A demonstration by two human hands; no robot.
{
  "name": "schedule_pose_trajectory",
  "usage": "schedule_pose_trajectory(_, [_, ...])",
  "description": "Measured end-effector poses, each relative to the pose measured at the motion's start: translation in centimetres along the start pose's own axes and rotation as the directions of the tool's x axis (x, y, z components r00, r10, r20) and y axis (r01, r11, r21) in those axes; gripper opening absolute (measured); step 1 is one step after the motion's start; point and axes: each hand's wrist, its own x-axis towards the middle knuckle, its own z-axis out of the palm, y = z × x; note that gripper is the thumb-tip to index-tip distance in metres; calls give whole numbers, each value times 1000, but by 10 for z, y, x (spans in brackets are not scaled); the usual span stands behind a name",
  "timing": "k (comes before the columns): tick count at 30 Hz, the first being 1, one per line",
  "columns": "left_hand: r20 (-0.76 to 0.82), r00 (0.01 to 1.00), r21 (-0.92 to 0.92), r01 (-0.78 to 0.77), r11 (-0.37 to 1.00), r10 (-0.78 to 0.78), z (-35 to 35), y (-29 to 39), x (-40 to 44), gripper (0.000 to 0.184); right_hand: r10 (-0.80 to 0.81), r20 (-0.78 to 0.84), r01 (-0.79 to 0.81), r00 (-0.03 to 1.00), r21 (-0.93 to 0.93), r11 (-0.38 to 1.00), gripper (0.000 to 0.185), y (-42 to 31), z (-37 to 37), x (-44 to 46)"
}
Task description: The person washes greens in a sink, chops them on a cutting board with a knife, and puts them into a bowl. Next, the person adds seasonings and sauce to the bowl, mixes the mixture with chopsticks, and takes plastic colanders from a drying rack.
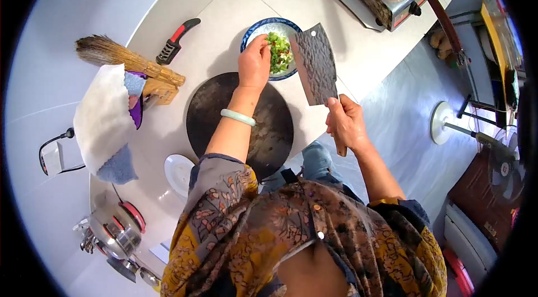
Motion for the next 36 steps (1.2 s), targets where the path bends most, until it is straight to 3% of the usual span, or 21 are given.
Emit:
schedule_pose_trajectory(8, [21, 995, -109, 102, 989, -100, -2, 14, 6, 26, 1, 56, 3, 998, -70, 998, 37, -4, -24, 5])
schedule_pose_trajectory(9, [60, 995, -3, 75, 997, -75, 7, 5, 2, 31, 13, 60, -8, 998, -77, 997, 37, -3, -25, 6])
schedule_pose_trajectory(10, [188, 982, 218, -15, 976, -27, 8, 1, -1, 37, 24, 68, -19, 997, -86, 996, 38, -2, -27, 7])
schedule_pose_trajectory(12, [154, 988, 166, -3, 986, -23, 16, -5, -4, 40, -4, 85, 13, 996, -109, 994, 34, -2, -33, 10])
schedule_pose_trajectory(14, [95, 983, 20, 157, 987, -158, 12, 16, 3, 40, 2, 91, 8, 996, -109, 994, 32, 0, -38, 5])
schedule_pose_trajectory(15, [84, 966, -224, 257, 940, -244, 15, 4, 4, 36, 10, 98, 0, 995, -103, 995, 33, -1, -41, 4])
schedule_pose_trajectory(16, [151, 907, -464, 415, 782, -392, 9, 11, 9, 30, 11, 105, -1, 994, -94, 996, 33, -3, -43, 6])
schedule_pose_trajectory(18, [296, 804, -793, 508, 336, -516, -5, 22, 15, 37, -4, 118, 15, 993, -91, 996, 33, -2, -47, 8])
schedule_pose_trajectory(21, [318, 796, -861, 470, 195, -514, -17, 24, 11, 38, 6, 130, 1, 991, -55, 998, 34, 1, -53, 10])
schedule_pose_trajectory(27, [289, 819, -833, 471, 292, -496, -17, 27, 3, 35, 29, 159, -21, 987, -56, 998, 33, -6, -57, 11])
schedule_pose_trajectory(30, [200, 838, -615, 511, 601, -507, -5, 40, 7, 34, 19, 161, -7, 987, -75, 997, 33, -6, -60, 9])
schedule_pose_trajectory(31, [127, 894, -514, 431, 742, -430, 1, 40, 6, 34, 14, 158, -1, 987, -82, 997, 33, -6, -61, 8])
schedule_pose_trajectory(34, [-8, 919, -293, 374, 880, -394, 12, 56, 4, 33, 21, 130, -15, 991, -48, 999, 34, -2, -62, 4])
schedule_pose_trajectory(36, [-91, 963, -66, 248, 966, -254, 24, 40, 2, 40, 35, 107, -29, 994, -51, 998, 34, 0, -63, -1])
